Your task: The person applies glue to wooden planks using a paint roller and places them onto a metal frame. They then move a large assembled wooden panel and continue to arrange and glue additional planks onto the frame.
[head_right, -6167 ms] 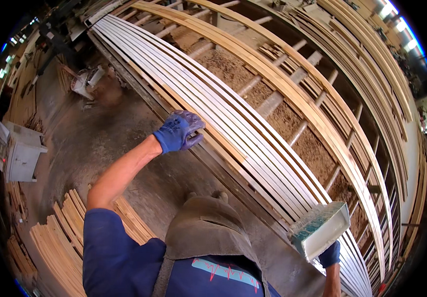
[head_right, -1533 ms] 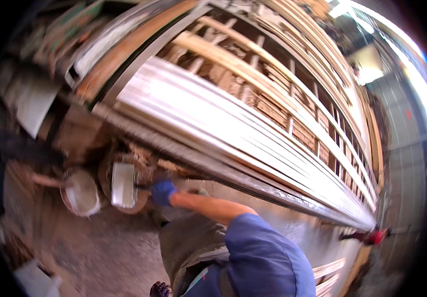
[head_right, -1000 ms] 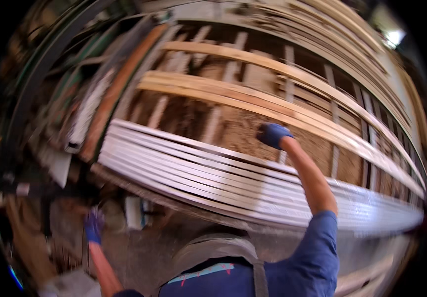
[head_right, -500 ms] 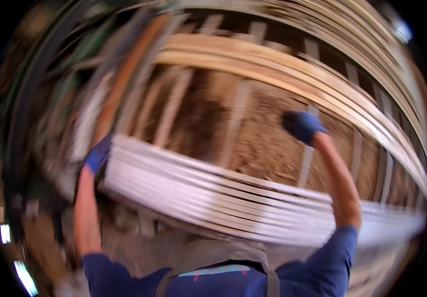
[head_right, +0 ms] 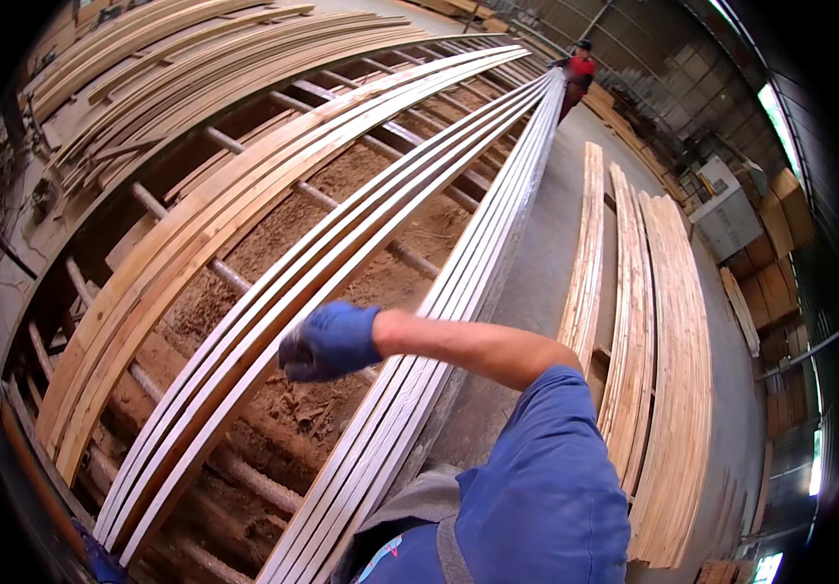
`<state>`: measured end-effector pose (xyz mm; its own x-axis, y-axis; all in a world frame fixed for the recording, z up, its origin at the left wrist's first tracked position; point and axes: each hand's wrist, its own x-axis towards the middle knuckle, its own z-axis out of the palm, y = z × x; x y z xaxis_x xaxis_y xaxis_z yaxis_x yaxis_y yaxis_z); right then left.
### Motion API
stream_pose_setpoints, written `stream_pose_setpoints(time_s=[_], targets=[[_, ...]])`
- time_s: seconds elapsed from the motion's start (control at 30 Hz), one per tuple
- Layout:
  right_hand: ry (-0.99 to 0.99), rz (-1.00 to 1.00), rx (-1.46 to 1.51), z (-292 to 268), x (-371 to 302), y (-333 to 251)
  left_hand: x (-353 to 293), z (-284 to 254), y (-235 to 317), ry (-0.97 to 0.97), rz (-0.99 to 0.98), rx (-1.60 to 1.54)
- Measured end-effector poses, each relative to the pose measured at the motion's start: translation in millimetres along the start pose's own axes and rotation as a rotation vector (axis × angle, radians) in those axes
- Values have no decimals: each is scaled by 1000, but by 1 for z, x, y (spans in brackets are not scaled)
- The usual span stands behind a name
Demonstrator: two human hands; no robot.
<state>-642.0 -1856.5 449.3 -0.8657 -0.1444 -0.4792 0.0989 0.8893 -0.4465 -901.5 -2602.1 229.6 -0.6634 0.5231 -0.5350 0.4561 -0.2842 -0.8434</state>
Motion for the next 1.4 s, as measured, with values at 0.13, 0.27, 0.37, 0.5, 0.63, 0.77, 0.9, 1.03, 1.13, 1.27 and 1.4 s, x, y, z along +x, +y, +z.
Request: stream_pose_setpoints(time_s=[0.13, 0.27, 0.37, 0.5, 0.63, 0.77, 0.9, 1.03, 1.13, 1.27, 1.4], targets=[[-229, 104, -180, 71, 51, 20, 15, 6, -12, -7, 32, -116], [-383, 364, 93, 120, 116, 66, 4, 15, -7, 221, -198, -599], [-26, 384, 700, 122, 106, 42, -3, -44, -46, 204, -369, -566], [89, 340, 1007, 118, 108, 30, -14, -63, -60, 163, -442, -789], [148, 353, 1182, 122, 127, 39, -15, -77, -55, 142, -461, -1344], [133, 426, 1410, 136, 123, 38, -29, -72, -19, 126, -592, -1992], [124, 465, 1119, 148, 134, 50, -21, -71, 21, 433, -723, -3177], [267, 351, 1564, 157, 142, 47, -7, -97, -11, 280, -1092, -3417], [457, 308, 1621, 162, 175, 52, 8, -84, 20, 497, -1043, -3306], [374, 195, 1738, 155, 212, 54, 18, -60, 25, 520, -1293, -2773], [381, 413, 1829, 138, 233, 54, 40, -62, -8, 471, -1210, -2662]])
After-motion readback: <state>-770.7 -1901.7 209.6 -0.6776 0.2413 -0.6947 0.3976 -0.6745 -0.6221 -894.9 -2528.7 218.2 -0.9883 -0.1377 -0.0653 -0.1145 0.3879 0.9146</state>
